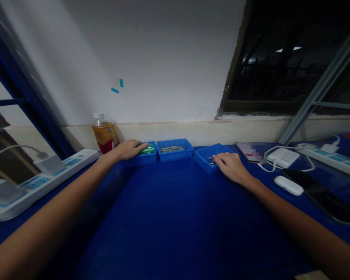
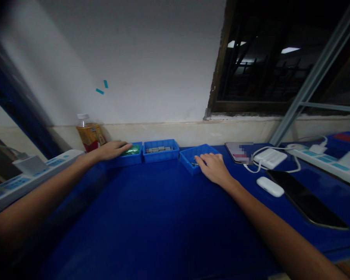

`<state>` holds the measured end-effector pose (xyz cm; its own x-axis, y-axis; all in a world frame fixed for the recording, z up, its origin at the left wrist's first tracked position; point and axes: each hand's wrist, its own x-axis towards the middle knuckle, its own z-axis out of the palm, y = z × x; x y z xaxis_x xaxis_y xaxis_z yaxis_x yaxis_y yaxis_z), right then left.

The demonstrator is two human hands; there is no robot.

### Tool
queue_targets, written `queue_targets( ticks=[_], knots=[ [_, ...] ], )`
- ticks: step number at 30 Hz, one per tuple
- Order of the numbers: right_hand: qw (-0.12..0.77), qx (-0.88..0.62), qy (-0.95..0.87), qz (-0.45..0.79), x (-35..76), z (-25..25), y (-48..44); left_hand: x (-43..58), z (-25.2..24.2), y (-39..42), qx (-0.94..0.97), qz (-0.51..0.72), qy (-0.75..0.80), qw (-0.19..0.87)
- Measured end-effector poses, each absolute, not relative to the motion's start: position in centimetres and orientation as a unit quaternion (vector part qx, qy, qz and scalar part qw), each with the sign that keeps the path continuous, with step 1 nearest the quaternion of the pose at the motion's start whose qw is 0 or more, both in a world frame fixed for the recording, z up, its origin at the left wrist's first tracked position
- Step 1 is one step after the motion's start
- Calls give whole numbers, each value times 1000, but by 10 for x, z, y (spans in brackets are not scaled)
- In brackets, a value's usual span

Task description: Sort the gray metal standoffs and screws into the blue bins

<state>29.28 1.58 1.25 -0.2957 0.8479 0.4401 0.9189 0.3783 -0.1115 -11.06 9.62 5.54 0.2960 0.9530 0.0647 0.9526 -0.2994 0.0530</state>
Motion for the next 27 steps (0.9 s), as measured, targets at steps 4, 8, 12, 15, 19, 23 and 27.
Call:
queue_targets(
  ticks=[4, 8, 12, 15, 19, 23, 27],
  knots=[
    [214, -552, -802, -85, 293, 12, 16, -110, 63, 96, 811, 19, 583, 33],
    [209, -557, -799, -90, 293, 12, 16, -102, 71, 95, 762, -29, 640, 88],
    [197, -561, -799, -91, 293, 13, 15, -95, 75, 94, 750, -51, 652, 101],
    [195, -561, -799, -91, 293, 13, 14, -95, 73, 92, 751, -42, 650, 108],
    [191, -568, -795, -92, 293, 13, 14, -98, 69, 89, 748, -23, 657, 93],
    [188, -569, -795, -89, 292, 14, 13, -98, 65, 89, 748, 2, 660, 73],
    [186, -572, -795, -81, 291, 16, 12, -99, 59, 87, 748, 25, 661, 59]
  ],
)
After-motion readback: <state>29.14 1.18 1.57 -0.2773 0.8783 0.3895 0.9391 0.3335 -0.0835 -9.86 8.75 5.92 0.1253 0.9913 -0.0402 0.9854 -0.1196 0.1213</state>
